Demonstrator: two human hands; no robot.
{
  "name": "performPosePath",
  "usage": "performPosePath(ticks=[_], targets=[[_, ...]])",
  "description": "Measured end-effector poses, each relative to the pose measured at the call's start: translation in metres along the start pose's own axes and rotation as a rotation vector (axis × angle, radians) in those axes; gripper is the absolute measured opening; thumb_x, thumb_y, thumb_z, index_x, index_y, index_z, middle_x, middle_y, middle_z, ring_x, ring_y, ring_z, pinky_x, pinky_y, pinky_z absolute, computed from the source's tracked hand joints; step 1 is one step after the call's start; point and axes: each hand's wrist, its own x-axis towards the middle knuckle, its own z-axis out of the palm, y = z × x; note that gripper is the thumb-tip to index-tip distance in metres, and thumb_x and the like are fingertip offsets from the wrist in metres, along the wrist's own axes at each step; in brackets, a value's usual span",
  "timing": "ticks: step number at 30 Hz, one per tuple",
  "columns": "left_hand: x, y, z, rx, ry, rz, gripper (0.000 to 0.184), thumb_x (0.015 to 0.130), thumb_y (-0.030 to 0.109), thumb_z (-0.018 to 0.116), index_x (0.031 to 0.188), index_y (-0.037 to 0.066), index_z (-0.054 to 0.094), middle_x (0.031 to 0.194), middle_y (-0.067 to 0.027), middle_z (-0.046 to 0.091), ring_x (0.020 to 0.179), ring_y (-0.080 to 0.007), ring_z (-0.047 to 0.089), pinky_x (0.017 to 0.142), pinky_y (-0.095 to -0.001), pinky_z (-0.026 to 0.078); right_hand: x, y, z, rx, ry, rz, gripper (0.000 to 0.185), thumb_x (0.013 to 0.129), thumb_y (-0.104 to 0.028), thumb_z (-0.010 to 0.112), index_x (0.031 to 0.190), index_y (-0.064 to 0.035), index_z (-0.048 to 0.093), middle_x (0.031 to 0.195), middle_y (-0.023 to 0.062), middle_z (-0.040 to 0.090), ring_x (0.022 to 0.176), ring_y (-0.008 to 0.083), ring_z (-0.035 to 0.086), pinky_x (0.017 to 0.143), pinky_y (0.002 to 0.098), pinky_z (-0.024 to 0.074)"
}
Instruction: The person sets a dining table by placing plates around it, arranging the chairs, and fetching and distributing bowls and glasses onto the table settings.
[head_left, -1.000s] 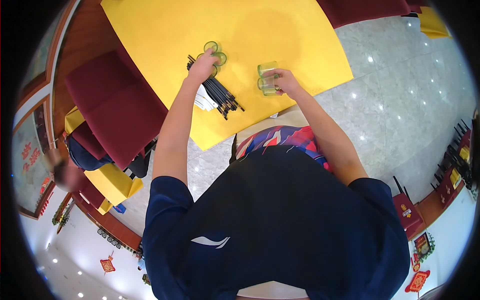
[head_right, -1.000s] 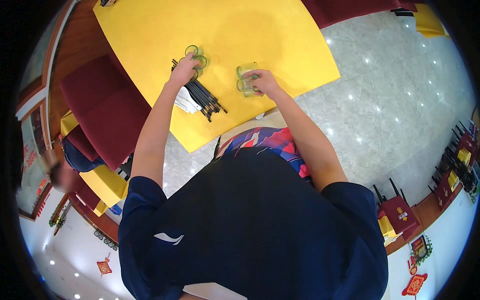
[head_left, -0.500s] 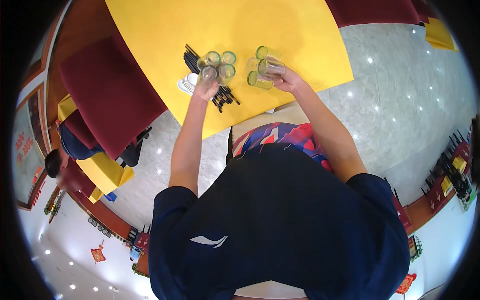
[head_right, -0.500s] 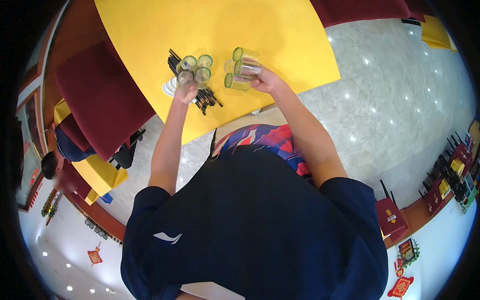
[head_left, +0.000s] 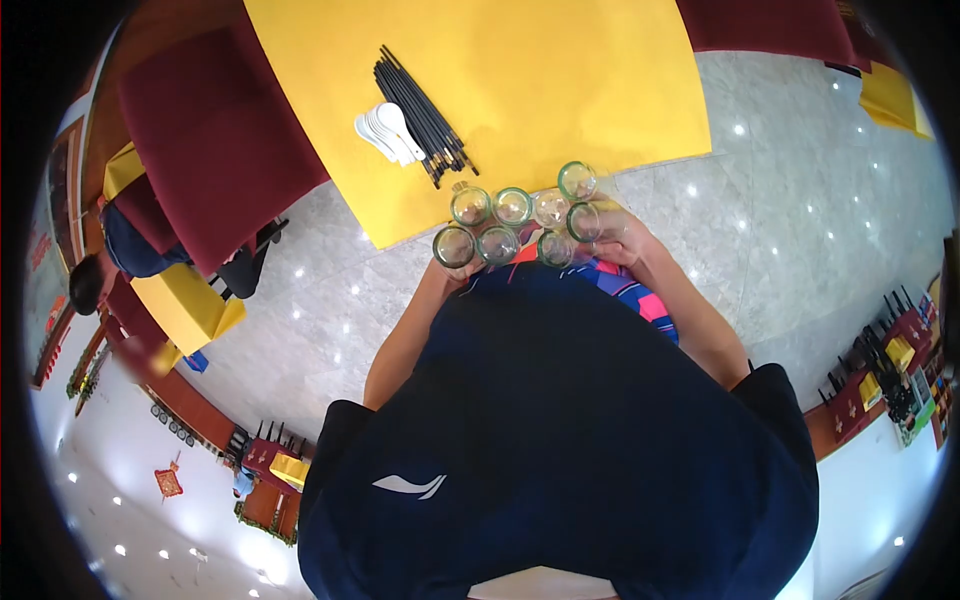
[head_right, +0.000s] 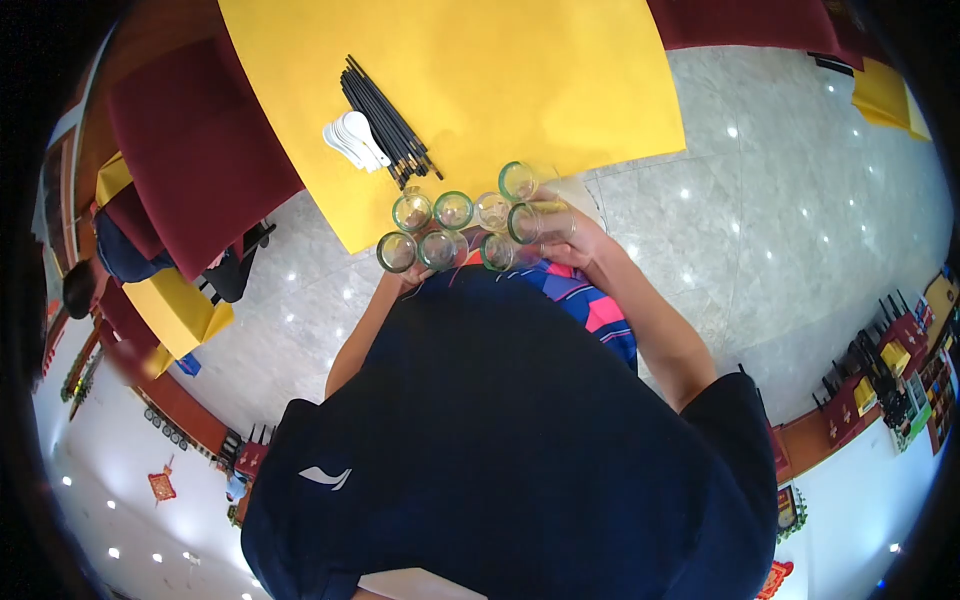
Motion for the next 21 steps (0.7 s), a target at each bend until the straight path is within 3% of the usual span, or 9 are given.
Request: performPosePath(ticks=[2,4,6,7,10,11,12,14,21], targets=[[0.047,0.003,-0.062,0.118,-0.923,-0.152,0.043,0.097,0.022,0.05,0.133,-0.001,0.045,0.132,-0.0213,0.053,0.097,-0.0267,0.068,0.062,-0.0282,0.062,-0.018,0.017,0.015,0.021,-0.003,-0.041,0.057,0.078,-0.003,0.073,0.129,-0.0055,0.049,0.122,0.0133,0.059,0.111,0.0251,0.06,0.087,0.0411,0.055],[0.059,0.0,-0.065,0.183,-0.907,-0.22,0.044,0.099,0.022,0.048,0.135,0.0,0.042,0.13,-0.0201,0.054,0.102,-0.0263,0.066,0.058,-0.0274,0.061,-0.024,0.048,-0.002,0.07,-0.042,-0.149,0.06,0.075,-0.004,0.075,0.13,-0.0026,0.049,0.122,0.0159,0.06,0.11,0.0274,0.061,0.087,0.0425,0.0552],[0.006,-0.009,-0.033,0.244,-0.606,-0.105,0.044,0.099,0.022,0.048,0.136,0.0,0.041,0.128,-0.021,0.055,0.078,-0.0242,0.07,0.037,-0.0246,0.054,-0.046,0.089,-0.022,-0.002,0.073,-0.215,0.064,0.073,-0.004,0.077,0.131,-0.002,0.048,0.113,0.018,0.063,0.089,0.025,0.068,0.07,0.0353,0.0598],[0.063,0.013,-0.07,0.307,-1.204,-0.579,0.044,0.1,0.023,0.047,0.137,0.0,0.041,0.127,-0.0198,0.056,0.08,-0.023,0.07,0.046,-0.0269,0.057,-0.061,0.099,0.013,0.112,0.211,-0.252,0.058,0.071,-0.004,0.079,0.122,-0.0037,0.051,0.1,0.0163,0.065,0.06,0.0165,0.064,0.043,0.0238,0.0513],[0.031,0.005,-0.055,0.237,-1.224,-0.882,0.044,0.1,0.023,0.048,0.137,0.0,0.041,0.127,-0.0174,0.055,0.101,-0.022,0.065,0.074,-0.0316,0.06,-0.091,0.178,-0.009,0.099,0.285,-0.362,0.048,0.071,-0.004,0.079,0.109,-0.0061,0.05,0.094,0.0137,0.064,0.048,0.0096,0.056,0.029,0.0183,0.0373],[0.016,-0.002,-0.064,0.469,-0.926,-0.493,0.045,0.099,0.021,0.051,0.138,0.002,0.041,0.128,-0.0136,0.056,0.113,-0.0209,0.059,0.091,-0.0329,0.054,-0.099,0.199,-0.007,0.156,0.254,-0.43,0.041,0.073,-0.004,0.079,0.099,-0.0095,0.047,0.092,0.0126,0.063,0.049,0.0101,0.056,0.029,0.0187,0.0373],[0.022,-0.009,-0.069,0.507,-0.926,-0.53,0.045,0.099,0.021,0.051,0.138,0.002,0.041,0.128,-0.0136,0.056,0.113,-0.0209,0.059,0.091,-0.0329,0.054,-0.104,0.215,-0.008,0.19,0.27,-0.465,0.041,0.073,-0.004,0.079,0.099,-0.0095,0.047,0.092,0.0126,0.063,0.049,0.0101,0.056,0.029,0.0187,0.0373],[0.023,-0.027,-0.079,1.158,-0.988,-0.067,0.047,0.097,0.019,0.055,0.139,0.006,0.041,0.128,-0.0108,0.056,0.111,-0.0202,0.06,0.088,-0.0312,0.055,-0.125,0.255,-0.005,0.214,0.322,-0.567,0.04,0.073,-0.005,0.079,0.097,-0.0111,0.048,0.094,0.0138,0.063,0.049,0.0102,0.056,0.028,0.0183,0.0356],[0.064,-0.094,-0.042,1.616,-1.179,-0.257,0.049,0.091,0.013,0.065,0.135,0.006,0.045,0.127,-0.0087,0.056,0.111,-0.0193,0.059,0.091,-0.0328,0.054,-0.13,0.351,-0.035,0.501,0.293,-0.943,0.045,0.073,-0.002,0.078,0.102,-0.0102,0.045,0.107,0.0142,0.06,0.061,0.0113,0.06,0.03,0.0179,0.0361]])
